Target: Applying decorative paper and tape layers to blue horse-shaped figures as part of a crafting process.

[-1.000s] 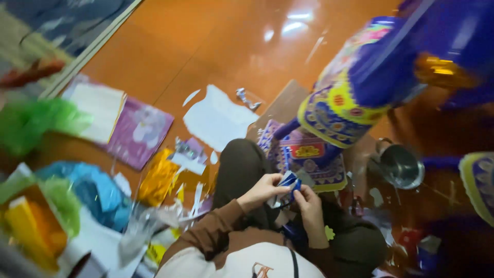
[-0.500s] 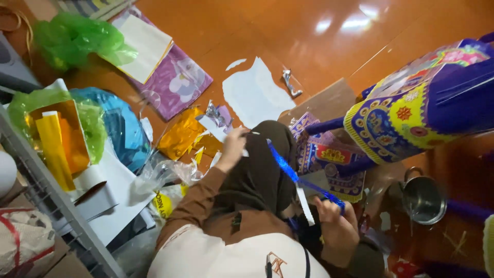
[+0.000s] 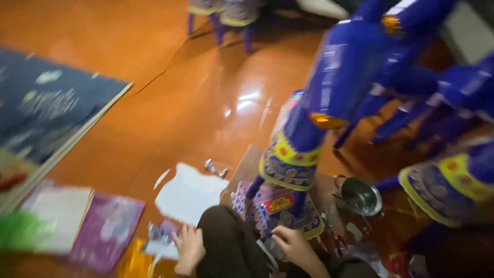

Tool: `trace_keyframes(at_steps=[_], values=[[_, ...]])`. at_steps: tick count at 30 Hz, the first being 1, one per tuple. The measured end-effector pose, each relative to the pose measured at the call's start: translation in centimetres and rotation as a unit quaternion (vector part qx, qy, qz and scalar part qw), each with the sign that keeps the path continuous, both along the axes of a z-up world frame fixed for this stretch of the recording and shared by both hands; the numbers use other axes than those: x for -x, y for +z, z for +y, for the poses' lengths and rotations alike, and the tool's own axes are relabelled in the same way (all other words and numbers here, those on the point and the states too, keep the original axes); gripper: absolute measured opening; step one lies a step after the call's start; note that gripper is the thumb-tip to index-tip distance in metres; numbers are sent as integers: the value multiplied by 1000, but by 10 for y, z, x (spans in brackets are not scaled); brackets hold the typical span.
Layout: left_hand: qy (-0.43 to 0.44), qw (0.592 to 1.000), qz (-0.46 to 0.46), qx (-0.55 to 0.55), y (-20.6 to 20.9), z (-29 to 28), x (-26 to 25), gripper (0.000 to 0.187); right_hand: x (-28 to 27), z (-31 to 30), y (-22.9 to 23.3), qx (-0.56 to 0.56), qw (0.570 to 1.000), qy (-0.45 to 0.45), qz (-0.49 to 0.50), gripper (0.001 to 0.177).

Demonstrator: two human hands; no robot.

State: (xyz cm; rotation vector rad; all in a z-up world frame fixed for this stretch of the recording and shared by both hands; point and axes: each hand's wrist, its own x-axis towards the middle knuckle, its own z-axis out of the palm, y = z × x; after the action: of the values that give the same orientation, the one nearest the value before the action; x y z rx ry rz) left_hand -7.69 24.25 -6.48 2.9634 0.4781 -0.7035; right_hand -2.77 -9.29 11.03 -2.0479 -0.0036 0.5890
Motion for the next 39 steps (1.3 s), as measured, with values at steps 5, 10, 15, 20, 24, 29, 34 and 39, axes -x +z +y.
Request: trace_keyframes(at_steps=[5,10,15,20,24,29,34,39], values=[[-199,786,-242,532,195,-100,-72,47,-16,1,36,28,980,172,-100,17],[-258,759,-160,576,181,-136,-118,18,-49,-48,58,14,982,105,-159,15],[-225,815,-189,499,223,-133,-145,10,-63,-115,125,102,988,112,18,23],[-244,783,-218,529,285,-126,-156,2,-59,-157,143,-9,966,-47,-256,5],[-281,803,-170,498,321,-111,-159,18,-61,-171,167,39,947,-116,-298,8],[-351,822,-112,435,339,-84,-164,34,-61,-186,188,57,930,-109,-346,8],[-246,833,-215,446,358,-61,-158,18,-58,-200,196,60,918,-105,-378,16],[-168,767,-288,548,347,-32,-155,6,-53,-196,197,28,940,-143,-309,23]])
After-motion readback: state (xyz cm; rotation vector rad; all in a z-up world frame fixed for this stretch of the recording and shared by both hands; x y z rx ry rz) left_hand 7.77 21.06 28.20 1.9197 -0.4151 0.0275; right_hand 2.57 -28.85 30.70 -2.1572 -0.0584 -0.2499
